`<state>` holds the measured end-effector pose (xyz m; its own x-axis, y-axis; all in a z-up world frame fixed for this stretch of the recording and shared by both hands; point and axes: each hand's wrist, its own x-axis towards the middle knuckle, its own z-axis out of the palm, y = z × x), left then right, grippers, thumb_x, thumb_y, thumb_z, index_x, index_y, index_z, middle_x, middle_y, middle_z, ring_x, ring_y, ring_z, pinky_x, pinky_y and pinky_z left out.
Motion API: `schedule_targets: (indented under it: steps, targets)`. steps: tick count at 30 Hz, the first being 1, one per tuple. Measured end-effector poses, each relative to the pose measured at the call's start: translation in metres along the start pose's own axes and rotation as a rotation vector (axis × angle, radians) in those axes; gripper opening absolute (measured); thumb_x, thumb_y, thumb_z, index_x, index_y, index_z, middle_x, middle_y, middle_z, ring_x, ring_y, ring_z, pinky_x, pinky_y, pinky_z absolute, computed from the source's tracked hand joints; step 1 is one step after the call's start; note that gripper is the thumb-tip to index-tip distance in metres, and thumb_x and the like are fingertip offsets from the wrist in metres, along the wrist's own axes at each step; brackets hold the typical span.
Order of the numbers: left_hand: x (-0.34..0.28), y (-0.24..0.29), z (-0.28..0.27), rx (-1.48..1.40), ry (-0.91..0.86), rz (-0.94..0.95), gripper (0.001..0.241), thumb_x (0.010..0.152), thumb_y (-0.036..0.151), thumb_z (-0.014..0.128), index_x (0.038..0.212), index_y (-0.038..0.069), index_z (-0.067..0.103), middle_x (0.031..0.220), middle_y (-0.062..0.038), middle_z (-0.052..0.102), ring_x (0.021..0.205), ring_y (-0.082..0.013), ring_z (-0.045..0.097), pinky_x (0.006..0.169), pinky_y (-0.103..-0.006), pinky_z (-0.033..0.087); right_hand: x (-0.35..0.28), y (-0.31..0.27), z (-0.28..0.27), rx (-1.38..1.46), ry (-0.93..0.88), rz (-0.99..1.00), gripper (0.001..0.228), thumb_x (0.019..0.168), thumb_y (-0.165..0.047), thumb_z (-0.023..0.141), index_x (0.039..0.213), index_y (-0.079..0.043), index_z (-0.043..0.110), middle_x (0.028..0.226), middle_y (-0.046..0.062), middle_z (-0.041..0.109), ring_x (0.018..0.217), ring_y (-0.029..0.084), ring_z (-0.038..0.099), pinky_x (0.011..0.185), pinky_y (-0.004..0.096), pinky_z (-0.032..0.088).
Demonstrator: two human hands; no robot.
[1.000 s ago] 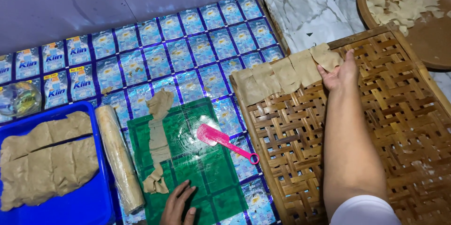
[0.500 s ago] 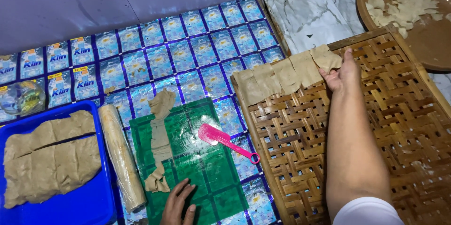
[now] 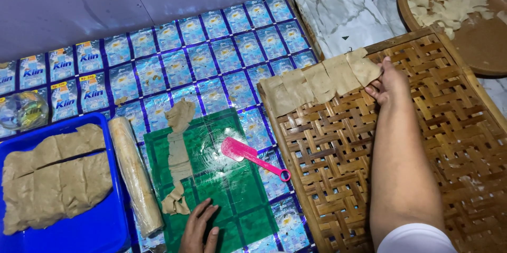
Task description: Rolling out dough and cutting it into squares to prepare crackers for drying.
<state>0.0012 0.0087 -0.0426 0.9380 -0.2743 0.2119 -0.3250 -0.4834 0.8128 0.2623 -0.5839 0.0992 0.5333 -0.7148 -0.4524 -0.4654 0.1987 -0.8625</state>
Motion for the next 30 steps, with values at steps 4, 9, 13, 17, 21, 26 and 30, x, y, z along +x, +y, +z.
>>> schedule_targets:
  steps: [4, 9, 13, 17, 21, 26, 30]
  targets:
    - [0.001, 0.003, -0.002, -0.013, 0.014, 0.001, 0.042, 0.096, 0.025, 0.061, 0.132, 0.005, 0.064, 0.146, -0.022, 0.054, 0.128, -0.0333, 0.063, 0.106, -0.0447, 0.048, 0.024, 0.013, -0.005, -0.017, -0.001, -0.033, 0.036, 0.106, -0.046, 0.055, 0.123, -0.018, 0.070, 0.112, 0.004, 0.062, 0.090, 0.015, 0.053, 0.076, 0.034, 0.059]
    - [0.004, 0.007, -0.004, -0.024, -0.015, -0.030, 0.041, 0.093, 0.021, 0.063, 0.131, 0.004, 0.065, 0.145, -0.023, 0.054, 0.127, -0.0343, 0.063, 0.105, -0.0445, 0.048, 0.024, 0.018, -0.011, -0.034, 0.008, -0.125, 0.030, 0.103, -0.027, 0.062, 0.131, -0.016, 0.067, 0.118, 0.006, 0.067, 0.093, 0.016, 0.065, 0.072, 0.031, 0.060]
    - [0.004, 0.005, -0.003, -0.033, -0.011, -0.012, 0.041, 0.094, 0.022, 0.064, 0.130, 0.003, 0.065, 0.145, -0.023, 0.055, 0.127, -0.0341, 0.064, 0.105, -0.0437, 0.049, 0.017, 0.018, -0.012, -0.100, 0.113, -0.212, 0.033, 0.099, -0.016, 0.067, 0.132, -0.011, 0.064, 0.120, 0.011, 0.066, 0.091, 0.018, 0.067, 0.072, 0.032, 0.059]
    - [0.004, 0.007, -0.002, -0.044, -0.003, -0.026, 0.040, 0.094, 0.021, 0.063, 0.130, 0.004, 0.066, 0.144, -0.022, 0.056, 0.126, -0.0338, 0.064, 0.105, -0.0432, 0.050, 0.021, 0.030, -0.018, -0.250, 0.225, -0.509, 0.032, 0.097, -0.003, 0.066, 0.128, -0.004, 0.066, 0.117, 0.012, 0.071, 0.096, 0.016, 0.069, 0.082, 0.028, 0.057]
    - [0.008, 0.025, -0.008, -0.045, 0.008, -0.047, 0.040, 0.094, 0.021, 0.063, 0.130, 0.005, 0.066, 0.144, -0.021, 0.055, 0.128, -0.0338, 0.063, 0.106, -0.0435, 0.049, -0.064, 0.048, 0.010, -0.285, 0.248, -0.791, 0.020, 0.097, 0.004, 0.062, 0.115, 0.000, 0.071, 0.117, 0.012, 0.067, 0.098, 0.019, 0.070, 0.084, 0.031, 0.061]
    - [0.020, 0.062, -0.030, -0.049, 0.005, -0.124, 0.040, 0.095, 0.019, 0.061, 0.133, 0.006, 0.064, 0.148, -0.019, 0.053, 0.130, -0.0360, 0.061, 0.106, -0.0436, 0.048, -0.231, 0.122, 0.074, -0.502, -0.256, -1.023, 0.011, 0.096, -0.009, 0.068, 0.103, -0.003, 0.073, 0.098, 0.015, 0.072, 0.092, 0.028, 0.068, 0.082, 0.039, 0.055]
    - [0.022, 0.078, -0.043, -0.119, 0.035, -0.037, 0.041, 0.097, 0.014, 0.061, 0.136, 0.002, 0.060, 0.148, -0.020, 0.053, 0.135, -0.0407, 0.056, 0.110, -0.0459, 0.043, -0.312, 0.151, 0.100, -0.834, -0.488, -1.170, 0.033, 0.082, -0.023, 0.076, 0.112, -0.008, 0.073, 0.105, 0.016, 0.067, 0.100, 0.038, 0.063, 0.082, 0.050, 0.049]
